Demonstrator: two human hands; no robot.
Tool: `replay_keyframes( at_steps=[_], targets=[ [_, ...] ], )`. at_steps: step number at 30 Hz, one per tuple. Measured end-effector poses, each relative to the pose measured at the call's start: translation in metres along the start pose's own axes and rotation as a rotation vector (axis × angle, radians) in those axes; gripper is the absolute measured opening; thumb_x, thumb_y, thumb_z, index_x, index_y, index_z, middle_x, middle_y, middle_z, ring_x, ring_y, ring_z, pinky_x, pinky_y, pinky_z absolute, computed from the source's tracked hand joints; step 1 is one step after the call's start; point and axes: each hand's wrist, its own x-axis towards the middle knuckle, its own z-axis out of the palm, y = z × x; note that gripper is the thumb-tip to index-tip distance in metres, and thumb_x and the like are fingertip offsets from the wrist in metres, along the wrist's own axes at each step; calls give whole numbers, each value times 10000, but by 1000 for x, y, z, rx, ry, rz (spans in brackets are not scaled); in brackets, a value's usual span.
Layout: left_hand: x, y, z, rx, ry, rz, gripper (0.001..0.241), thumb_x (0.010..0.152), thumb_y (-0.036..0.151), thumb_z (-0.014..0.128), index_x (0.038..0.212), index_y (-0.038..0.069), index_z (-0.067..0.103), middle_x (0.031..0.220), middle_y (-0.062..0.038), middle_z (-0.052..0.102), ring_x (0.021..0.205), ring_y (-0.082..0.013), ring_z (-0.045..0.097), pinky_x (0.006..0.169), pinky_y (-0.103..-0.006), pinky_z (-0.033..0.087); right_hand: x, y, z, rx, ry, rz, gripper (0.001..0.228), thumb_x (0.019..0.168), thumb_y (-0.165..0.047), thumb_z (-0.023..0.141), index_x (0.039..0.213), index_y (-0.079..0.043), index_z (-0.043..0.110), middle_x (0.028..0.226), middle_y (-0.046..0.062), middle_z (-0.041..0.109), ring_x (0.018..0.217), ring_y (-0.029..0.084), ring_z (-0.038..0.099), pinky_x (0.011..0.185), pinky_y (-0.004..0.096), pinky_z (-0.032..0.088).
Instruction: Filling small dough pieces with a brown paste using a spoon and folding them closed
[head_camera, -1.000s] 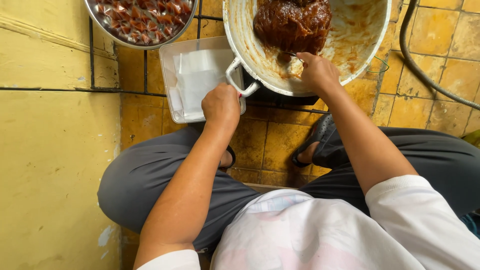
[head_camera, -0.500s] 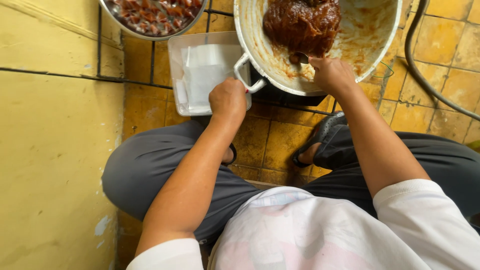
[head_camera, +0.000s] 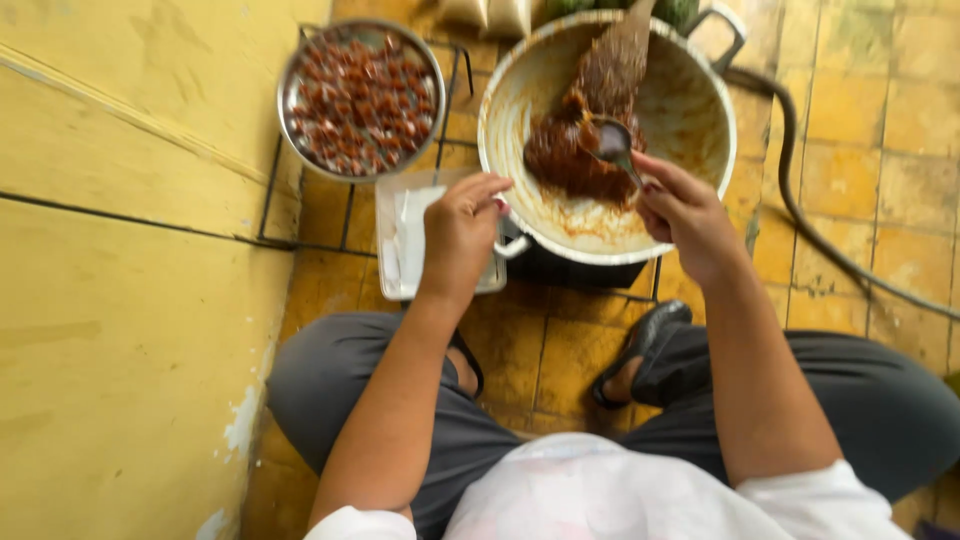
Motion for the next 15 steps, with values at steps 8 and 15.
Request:
replay_keyframes(
  at_steps=[8,15],
  targets=[
    [-5,77,1,-809,-95,-384,406,935,-78,579,1327,-19,662,1332,-175,694,1141,-247,704,913,-314,604,-41,-7,27,-25,-7,-347,587,965,66,408,1529,-72,501,648,57,554,547,98,424,483,212,392],
    [-4,70,34,-1089,-160,-408,468,936,-118,616,1385,11,634,1245,-197,721,1085,-334,735,895,-416,626,-48,-10,42,-58,84,-516,520,972,46,490,1475,-65,563,612,22,529,529,73,415,489,226,376]
  ],
)
